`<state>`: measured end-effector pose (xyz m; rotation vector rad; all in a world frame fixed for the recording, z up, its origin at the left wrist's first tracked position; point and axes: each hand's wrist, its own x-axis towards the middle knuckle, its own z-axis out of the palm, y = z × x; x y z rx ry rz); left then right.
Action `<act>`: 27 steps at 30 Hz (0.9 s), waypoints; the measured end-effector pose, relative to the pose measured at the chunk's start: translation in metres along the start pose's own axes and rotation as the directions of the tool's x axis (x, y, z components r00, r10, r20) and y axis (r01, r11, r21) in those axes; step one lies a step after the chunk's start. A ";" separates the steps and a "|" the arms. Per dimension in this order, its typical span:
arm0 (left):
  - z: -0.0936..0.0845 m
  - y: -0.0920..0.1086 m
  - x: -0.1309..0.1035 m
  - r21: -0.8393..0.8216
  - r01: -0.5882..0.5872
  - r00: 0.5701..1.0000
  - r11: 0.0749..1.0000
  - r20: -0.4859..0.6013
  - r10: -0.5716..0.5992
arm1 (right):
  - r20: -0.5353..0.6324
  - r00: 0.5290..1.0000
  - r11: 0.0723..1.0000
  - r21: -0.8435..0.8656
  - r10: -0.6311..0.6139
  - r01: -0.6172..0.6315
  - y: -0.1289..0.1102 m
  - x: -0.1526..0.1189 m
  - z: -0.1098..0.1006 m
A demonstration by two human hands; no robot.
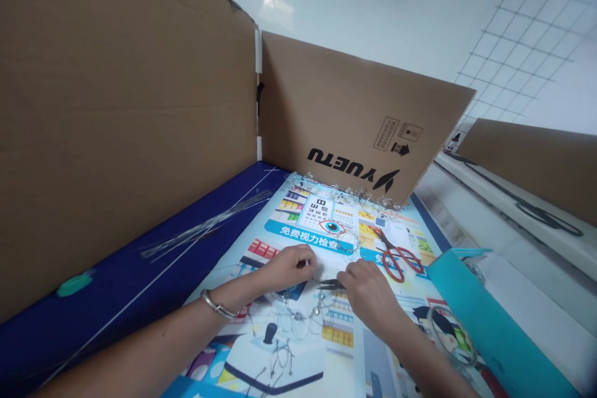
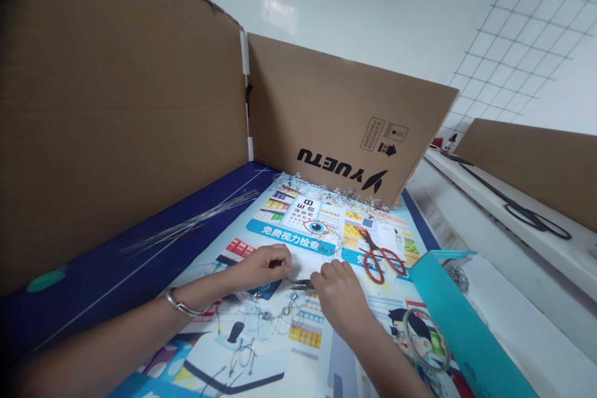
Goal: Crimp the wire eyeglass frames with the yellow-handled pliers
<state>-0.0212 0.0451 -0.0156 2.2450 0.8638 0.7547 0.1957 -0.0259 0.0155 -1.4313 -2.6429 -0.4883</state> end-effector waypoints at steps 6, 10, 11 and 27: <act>0.000 0.001 0.000 0.013 0.018 1.000 1.000 0.011 -0.018 | -0.034 0.999 0.998 -0.058 -0.014 0.012 -0.008 -0.001 0.009; 0.000 0.001 -0.001 0.030 0.035 0.999 0.999 0.008 -0.036 | -0.038 0.999 0.995 -0.094 -0.021 0.017 -0.011 0.000 0.010; 0.000 0.001 -0.002 0.032 0.038 0.999 0.999 0.008 -0.038 | -0.041 0.999 0.995 -0.098 -0.022 0.018 -0.012 0.000 0.010; 0.002 0.007 -0.005 0.051 0.044 0.999 0.998 0.019 -0.046 | -0.089 0.996 0.994 -0.106 0.014 -0.024 -0.017 0.003 0.014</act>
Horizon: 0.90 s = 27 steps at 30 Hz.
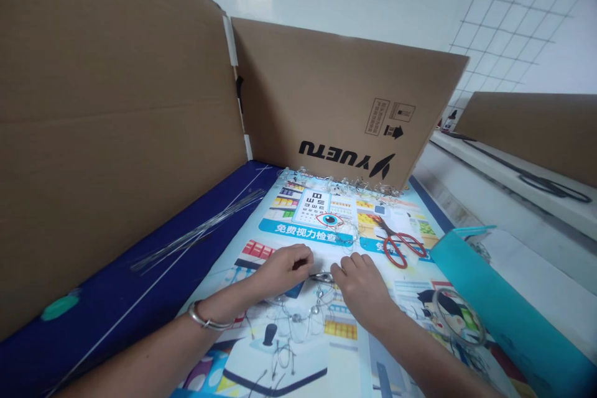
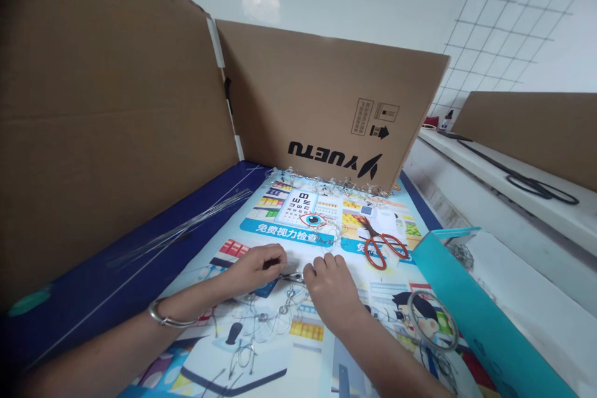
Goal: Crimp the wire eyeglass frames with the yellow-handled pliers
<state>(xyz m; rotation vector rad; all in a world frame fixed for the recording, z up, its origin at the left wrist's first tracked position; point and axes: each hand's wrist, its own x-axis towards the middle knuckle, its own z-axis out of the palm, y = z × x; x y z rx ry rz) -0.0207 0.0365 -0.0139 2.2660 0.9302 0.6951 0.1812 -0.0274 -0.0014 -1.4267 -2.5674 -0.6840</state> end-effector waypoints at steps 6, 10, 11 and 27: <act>0.001 0.001 -0.002 0.022 0.016 1.000 1.000 -0.003 -0.016 | 0.000 0.999 0.999 -0.003 0.035 -0.035 -0.002 -0.001 0.000; 0.001 0.003 -0.002 0.043 0.017 1.000 0.999 0.008 -0.018 | 0.000 0.999 0.999 -0.010 0.051 -0.051 -0.004 -0.001 0.000; 0.000 0.004 -0.002 0.049 0.019 1.000 0.999 0.009 -0.019 | 0.000 0.998 0.998 -0.013 0.056 -0.056 -0.004 0.000 -0.001; 0.000 0.006 -0.002 0.240 -0.107 0.994 0.965 0.024 0.104 | 0.065 0.992 0.989 -0.103 0.110 -0.103 -0.015 0.003 -0.017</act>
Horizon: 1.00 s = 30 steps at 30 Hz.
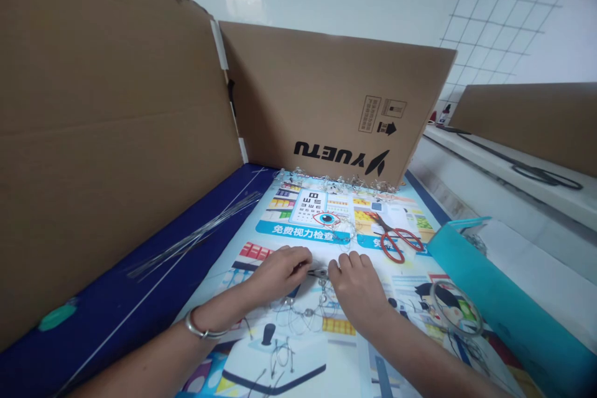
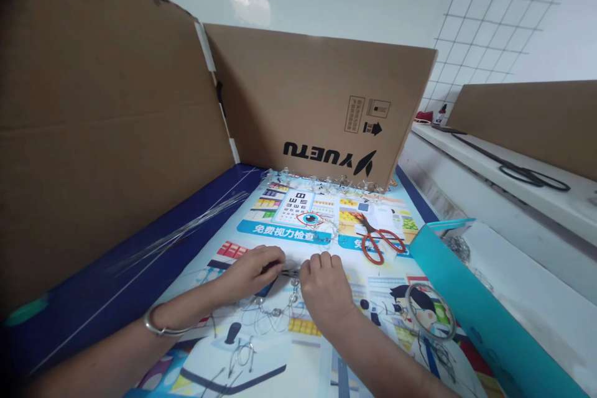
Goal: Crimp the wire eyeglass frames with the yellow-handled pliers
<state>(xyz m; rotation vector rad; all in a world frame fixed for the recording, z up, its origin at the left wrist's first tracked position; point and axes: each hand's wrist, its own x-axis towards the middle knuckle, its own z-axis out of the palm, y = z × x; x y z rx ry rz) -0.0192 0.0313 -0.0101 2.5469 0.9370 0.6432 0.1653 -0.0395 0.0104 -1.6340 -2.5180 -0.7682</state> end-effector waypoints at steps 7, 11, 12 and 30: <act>0.000 -0.003 0.000 0.010 0.035 0.999 0.999 -0.003 -0.035 | 0.003 1.000 1.000 0.006 0.016 -0.016 -0.001 0.001 -0.001; -0.002 -0.002 0.000 0.023 0.044 0.999 0.999 0.011 -0.045 | 0.002 1.000 1.000 0.001 0.019 -0.019 -0.001 0.001 -0.002; -0.002 -0.001 0.000 0.024 0.035 0.999 0.999 0.012 -0.035 | 0.001 1.000 1.000 0.000 0.018 -0.018 -0.001 0.002 -0.002; -0.001 -0.002 0.001 -0.101 0.072 0.997 0.992 -0.031 -0.075 | -0.020 0.999 0.999 0.011 -0.029 0.030 0.003 0.003 0.005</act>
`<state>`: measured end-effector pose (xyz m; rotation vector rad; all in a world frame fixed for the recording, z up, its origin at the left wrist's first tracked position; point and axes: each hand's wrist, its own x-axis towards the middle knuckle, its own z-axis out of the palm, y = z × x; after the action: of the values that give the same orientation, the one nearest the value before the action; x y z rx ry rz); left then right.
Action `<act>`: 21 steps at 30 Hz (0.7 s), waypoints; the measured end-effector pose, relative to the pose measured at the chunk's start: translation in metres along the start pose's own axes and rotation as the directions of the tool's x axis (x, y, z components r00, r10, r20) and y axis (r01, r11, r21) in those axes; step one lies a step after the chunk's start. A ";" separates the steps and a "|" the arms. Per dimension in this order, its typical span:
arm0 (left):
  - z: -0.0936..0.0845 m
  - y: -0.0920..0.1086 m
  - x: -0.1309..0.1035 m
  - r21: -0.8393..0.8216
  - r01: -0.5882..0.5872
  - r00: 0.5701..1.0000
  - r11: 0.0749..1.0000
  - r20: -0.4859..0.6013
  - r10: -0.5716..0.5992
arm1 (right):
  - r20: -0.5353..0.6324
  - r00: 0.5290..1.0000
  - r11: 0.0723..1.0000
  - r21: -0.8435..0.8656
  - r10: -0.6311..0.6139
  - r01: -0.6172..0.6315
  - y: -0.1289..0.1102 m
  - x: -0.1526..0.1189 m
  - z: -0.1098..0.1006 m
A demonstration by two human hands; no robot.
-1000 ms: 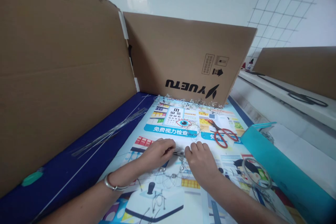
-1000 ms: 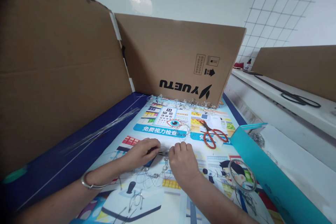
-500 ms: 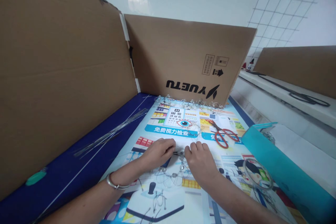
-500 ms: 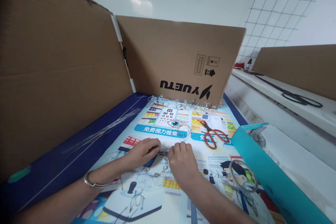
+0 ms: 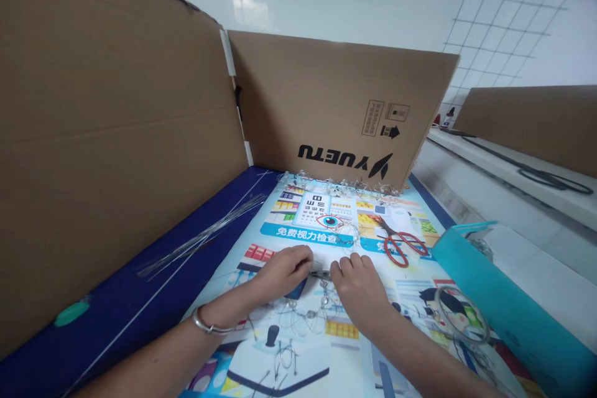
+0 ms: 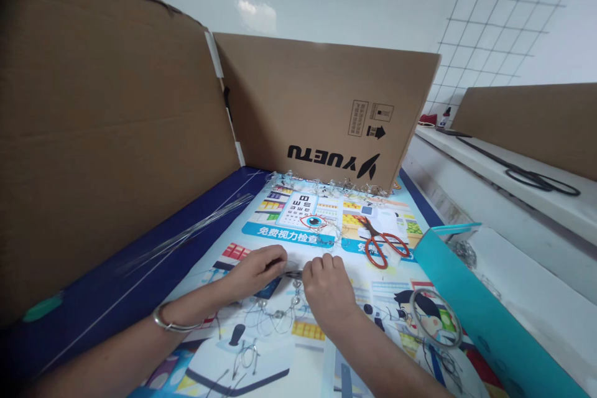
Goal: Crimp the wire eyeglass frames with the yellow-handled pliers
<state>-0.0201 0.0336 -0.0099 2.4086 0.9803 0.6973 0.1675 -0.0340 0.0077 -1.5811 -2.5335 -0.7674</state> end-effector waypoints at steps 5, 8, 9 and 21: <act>0.001 -0.001 -0.001 -0.012 0.017 0.999 1.000 -0.033 -0.017 | 0.012 0.999 1.000 0.001 -0.030 0.030 0.000 0.001 -0.002; 0.000 -0.002 -0.002 0.005 0.032 0.999 0.999 -0.007 -0.032 | 0.013 0.999 0.999 0.001 -0.035 0.035 -0.001 0.000 -0.004; -0.001 -0.002 -0.003 0.019 0.037 0.999 0.999 0.003 -0.037 | 0.015 0.999 0.999 -0.002 -0.033 0.033 -0.002 0.000 -0.004; -0.001 0.003 -0.003 0.207 -0.086 0.996 0.975 0.009 0.086 | 0.051 0.999 1.000 0.000 0.018 -0.018 -0.009 -0.002 -0.007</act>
<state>-0.0215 0.0295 -0.0085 2.6458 0.9973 0.6530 0.1598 -0.0419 0.0095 -1.6418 -2.5505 -0.7333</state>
